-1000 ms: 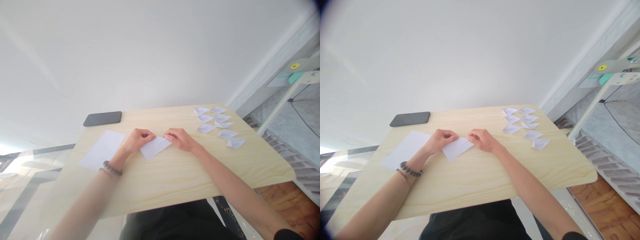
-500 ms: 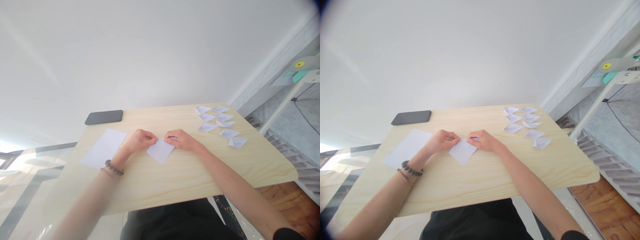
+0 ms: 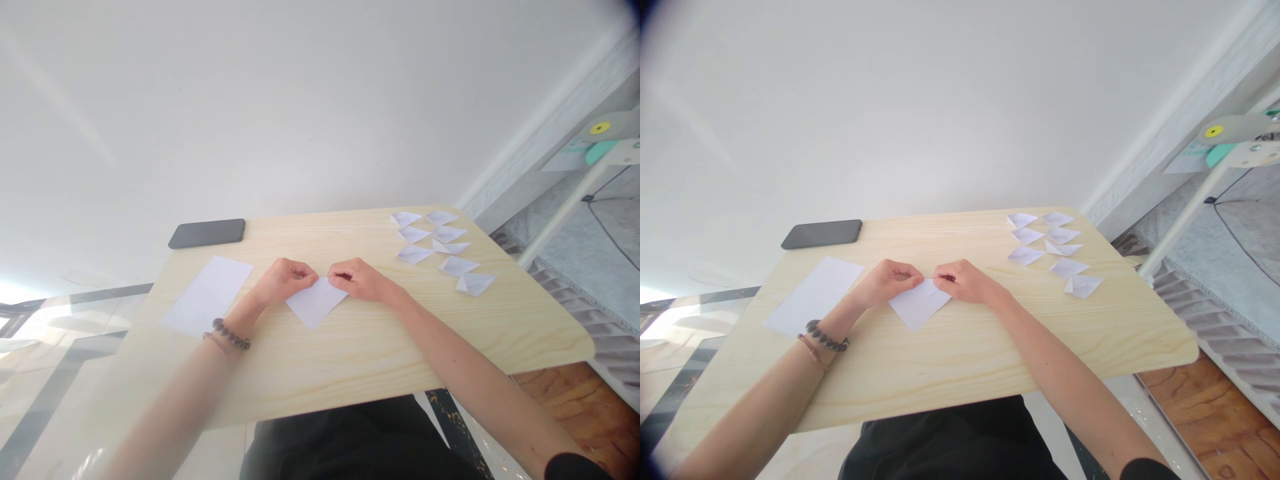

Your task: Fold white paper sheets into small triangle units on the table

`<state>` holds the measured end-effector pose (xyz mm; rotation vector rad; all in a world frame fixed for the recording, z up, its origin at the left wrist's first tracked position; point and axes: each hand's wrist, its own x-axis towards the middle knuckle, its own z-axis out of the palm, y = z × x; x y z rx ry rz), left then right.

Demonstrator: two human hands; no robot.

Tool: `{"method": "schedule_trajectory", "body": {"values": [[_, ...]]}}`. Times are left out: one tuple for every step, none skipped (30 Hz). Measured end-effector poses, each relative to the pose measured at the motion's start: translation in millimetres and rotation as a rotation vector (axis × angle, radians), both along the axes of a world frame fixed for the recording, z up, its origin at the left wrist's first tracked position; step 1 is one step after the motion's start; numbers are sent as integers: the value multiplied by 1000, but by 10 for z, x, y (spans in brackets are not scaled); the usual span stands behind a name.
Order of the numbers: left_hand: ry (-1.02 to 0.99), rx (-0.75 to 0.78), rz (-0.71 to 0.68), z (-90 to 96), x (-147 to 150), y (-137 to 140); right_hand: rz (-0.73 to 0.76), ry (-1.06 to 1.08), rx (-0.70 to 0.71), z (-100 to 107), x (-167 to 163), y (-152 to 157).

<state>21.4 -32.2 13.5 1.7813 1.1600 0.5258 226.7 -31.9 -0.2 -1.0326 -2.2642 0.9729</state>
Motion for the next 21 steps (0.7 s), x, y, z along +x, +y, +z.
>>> {"method": "schedule_trajectory", "body": {"values": [[2, -5, 1, 1, -16, 11, 2, -6, -17, -4, 14, 5], [5, -10, 2, 4, -33, 22, 5, -12, -33, -5, 31, 10], [8, -15, 2, 7, -48, 32, 9, -17, -47, -5, 51, 14], [10, -19, 0, 9, -62, 41, 15, -22, -59, -1, 71, 16], [11, -22, -1, 11, -73, 47, 22, -27, -68, 5, 92, 18], [9, -24, -1, 11, -83, 52, 29, -30, -75, 13, 113, 18], [6, -28, -1, 11, -91, 55, 34, -31, -80, 23, 133, 17], [5, -34, 1, 10, -98, 57, 36, -29, -85, 33, 149, 14], [6, -37, 8, 8, -104, 58, 37, -26, -91, 44, 161, 10], [11, -39, 16, 7, -108, 57, 36, -22, -98, 54, 165, 4], [14, -37, 23, 7, -108, 55, 31, -19, -101, 61, 160, -3], [17, -32, 26, 7, -105, 51, 21, -18, -98, 66, 145, -10], [15, -25, 26, 8, -98, 46, 12, -21, -88, 67, 121, -18], [9, -18, 25, 10, -89, 41, -2, -25, -63, 64, 90, -26], [3, -12, 21, 13, -78, 35, -15, -37, -26, 59, 56, -31], [-1, -9, 19, 15, -69, 29, -17, -47, 11, 52, 25, -35], [1, -8, 18, 17, -62, 25, -15, -50, 37, 45, 0, -35], [8, -8, 17, 19, -61, 23, -4, -50, 39, 38, -15, -33], [17, -8, 15, 20, -65, 25, 10, -48, 25, 33, -17, -29], [28, -7, 8, 20, -74, 30, 24, -45, -1, 30, -6, -23], [38, -4, 0, 19, -89, 39, 38, -42, -32, 30, 16, -16]]}}
